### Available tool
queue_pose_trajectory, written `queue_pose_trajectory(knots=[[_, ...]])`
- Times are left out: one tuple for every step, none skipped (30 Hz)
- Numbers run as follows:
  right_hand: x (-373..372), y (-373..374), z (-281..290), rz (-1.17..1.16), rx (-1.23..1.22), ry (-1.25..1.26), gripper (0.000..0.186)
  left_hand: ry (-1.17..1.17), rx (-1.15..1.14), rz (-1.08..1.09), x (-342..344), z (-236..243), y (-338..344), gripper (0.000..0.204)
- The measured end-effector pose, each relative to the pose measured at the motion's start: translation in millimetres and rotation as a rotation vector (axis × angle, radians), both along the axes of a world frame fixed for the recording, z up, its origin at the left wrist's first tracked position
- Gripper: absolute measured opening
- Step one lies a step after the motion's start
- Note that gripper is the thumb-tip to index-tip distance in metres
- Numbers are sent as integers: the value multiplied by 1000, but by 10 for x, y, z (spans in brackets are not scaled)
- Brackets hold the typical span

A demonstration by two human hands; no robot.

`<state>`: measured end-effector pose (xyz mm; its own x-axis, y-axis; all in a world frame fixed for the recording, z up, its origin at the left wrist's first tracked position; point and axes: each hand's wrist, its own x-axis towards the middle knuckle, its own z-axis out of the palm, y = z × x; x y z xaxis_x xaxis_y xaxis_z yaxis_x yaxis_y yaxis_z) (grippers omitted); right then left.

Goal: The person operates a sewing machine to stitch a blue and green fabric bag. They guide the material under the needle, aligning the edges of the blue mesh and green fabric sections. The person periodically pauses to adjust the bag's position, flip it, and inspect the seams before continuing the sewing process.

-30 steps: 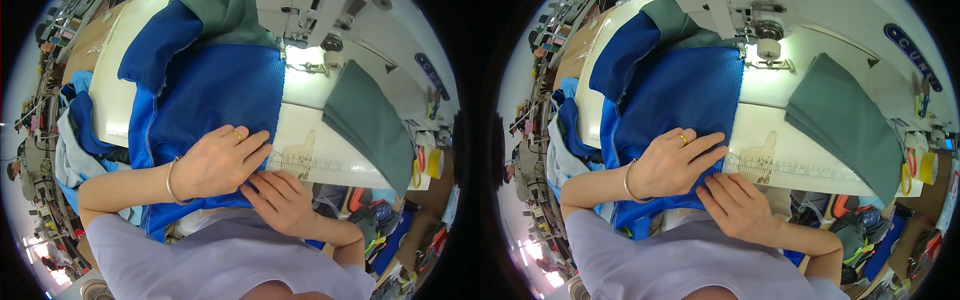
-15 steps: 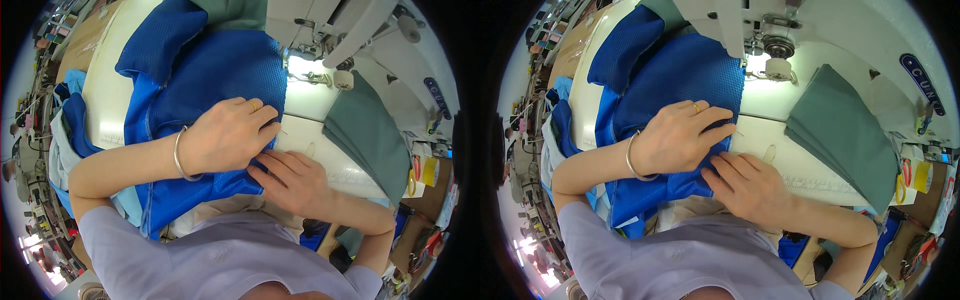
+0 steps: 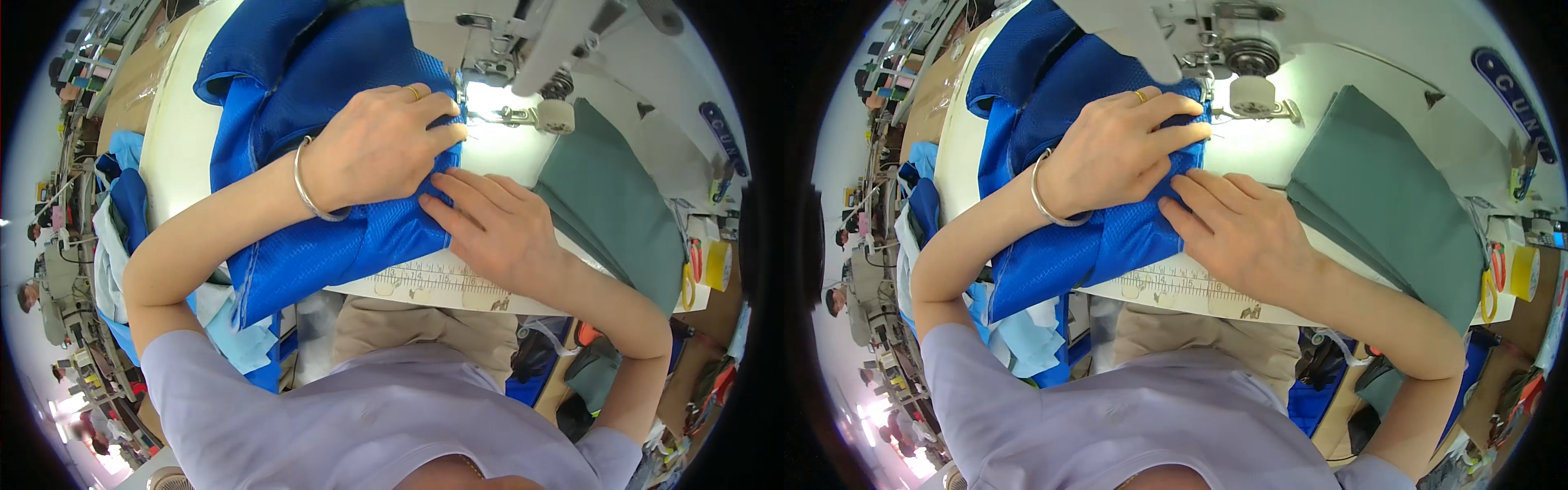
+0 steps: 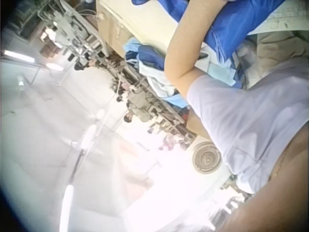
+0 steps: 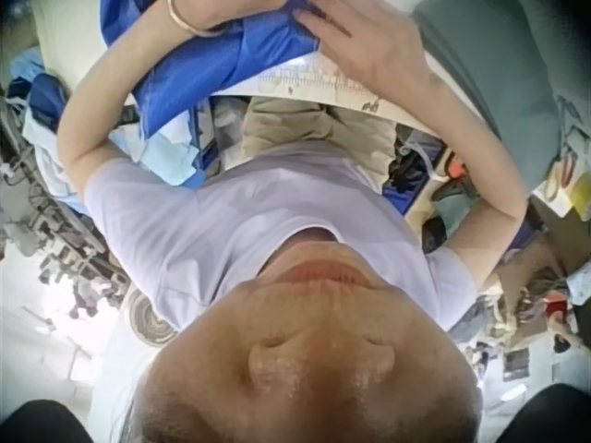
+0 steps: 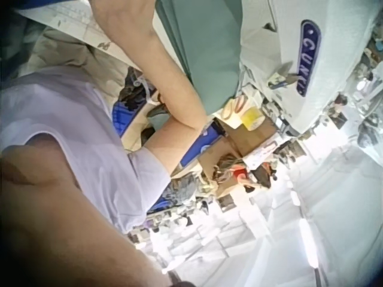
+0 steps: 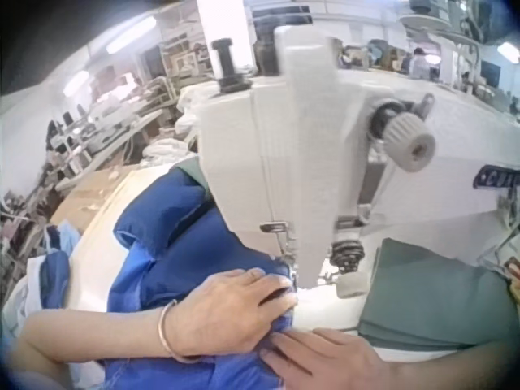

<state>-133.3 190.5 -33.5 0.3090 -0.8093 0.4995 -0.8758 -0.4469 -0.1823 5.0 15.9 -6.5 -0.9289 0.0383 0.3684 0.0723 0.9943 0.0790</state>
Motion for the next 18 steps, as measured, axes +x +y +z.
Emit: queue_pose_trajectory(knots=[[4,14,-25,-5,-12,0,35,12,12,-10,-8,-9,-4,40],[13,19,-35,-19,-22,7,35,8,-16,1,-12,0,0,40],[29,21,-37,-32,-34,10,34,-1,-48,12,-11,26,13,39],[36,24,-37,-46,-46,12,33,-9,-79,22,-9,59,28,39],[31,27,-38,-33,-69,20,33,-9,-140,41,2,108,51,38],[21,29,-49,-26,-89,27,33,-10,-199,53,11,156,72,36],[18,35,-69,-21,-109,34,33,-9,-257,62,14,186,80,34],[23,46,-98,-14,-127,15,33,20,-276,43,10,193,69,33],[32,55,-131,1,-147,-4,34,49,-295,32,23,194,65,31],[43,63,-159,15,-166,-21,35,79,-313,20,30,199,65,29],[50,70,-174,13,-169,-31,34,51,-243,58,34,219,78,25],[48,76,-158,14,-176,-35,32,44,-185,71,27,223,77,22],[47,81,-150,16,-182,-38,31,35,-127,86,25,210,73,19],[49,85,-154,16,-184,-44,31,27,-69,101,19,210,69,16],[49,81,-161,21,-184,-47,31,20,-48,107,12,222,61,13],[50,75,-170,27,-184,-51,30,-28,-25,87,6,250,66,16],[49,65,-181,26,-196,-48,30,-76,-2,68,0,293,78,19],[41,55,-186,25,-207,-42,31,-120,23,50,-12,332,85,23]])
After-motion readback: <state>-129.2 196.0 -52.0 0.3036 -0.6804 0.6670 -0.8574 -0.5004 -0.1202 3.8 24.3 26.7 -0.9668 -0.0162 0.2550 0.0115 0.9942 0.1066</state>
